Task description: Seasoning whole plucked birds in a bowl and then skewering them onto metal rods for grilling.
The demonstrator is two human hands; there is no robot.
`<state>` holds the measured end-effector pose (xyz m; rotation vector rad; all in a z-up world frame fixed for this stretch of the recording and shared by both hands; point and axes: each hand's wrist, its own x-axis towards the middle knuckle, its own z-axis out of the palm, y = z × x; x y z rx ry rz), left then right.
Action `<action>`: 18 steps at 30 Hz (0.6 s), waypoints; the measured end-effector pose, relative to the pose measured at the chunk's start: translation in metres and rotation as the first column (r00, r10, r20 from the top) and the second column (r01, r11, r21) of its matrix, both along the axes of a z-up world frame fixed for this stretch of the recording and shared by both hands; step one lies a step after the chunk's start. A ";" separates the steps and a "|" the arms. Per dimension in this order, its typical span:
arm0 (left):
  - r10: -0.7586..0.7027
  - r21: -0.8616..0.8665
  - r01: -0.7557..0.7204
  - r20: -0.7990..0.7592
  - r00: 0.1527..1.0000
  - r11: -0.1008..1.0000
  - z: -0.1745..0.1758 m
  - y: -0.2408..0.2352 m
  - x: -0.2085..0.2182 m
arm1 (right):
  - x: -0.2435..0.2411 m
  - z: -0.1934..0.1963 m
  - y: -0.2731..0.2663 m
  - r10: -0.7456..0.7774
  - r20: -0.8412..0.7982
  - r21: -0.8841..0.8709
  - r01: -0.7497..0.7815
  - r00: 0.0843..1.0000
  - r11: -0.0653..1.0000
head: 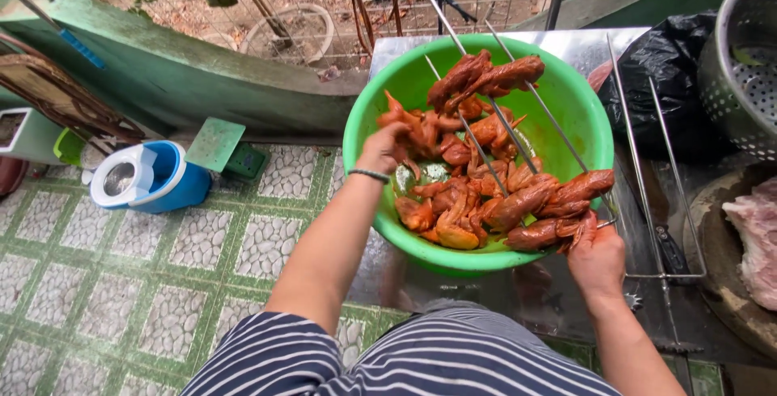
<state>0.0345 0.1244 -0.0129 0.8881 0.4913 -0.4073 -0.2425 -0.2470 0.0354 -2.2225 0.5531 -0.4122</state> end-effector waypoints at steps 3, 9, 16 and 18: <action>0.014 -0.139 0.036 0.341 0.940 0.990 0.078 0.022 0.008 | 0.000 -0.015 -0.002 -0.005 0.014 -0.051 0.006 1.000 0.999; 0.048 -0.092 -0.028 0.228 0.973 0.995 0.190 0.047 0.041 | 0.002 -0.031 -0.011 0.015 0.019 -0.049 -0.014 1.000 0.999; 0.193 0.065 -0.243 0.426 0.884 0.968 0.179 0.077 0.152 | 0.009 -0.053 -0.030 0.124 0.061 0.009 -0.124 0.990 0.992; 0.273 0.051 -0.348 0.518 0.811 0.936 0.178 0.081 0.175 | 0.012 -0.065 -0.036 0.168 0.116 0.056 -0.175 0.979 0.983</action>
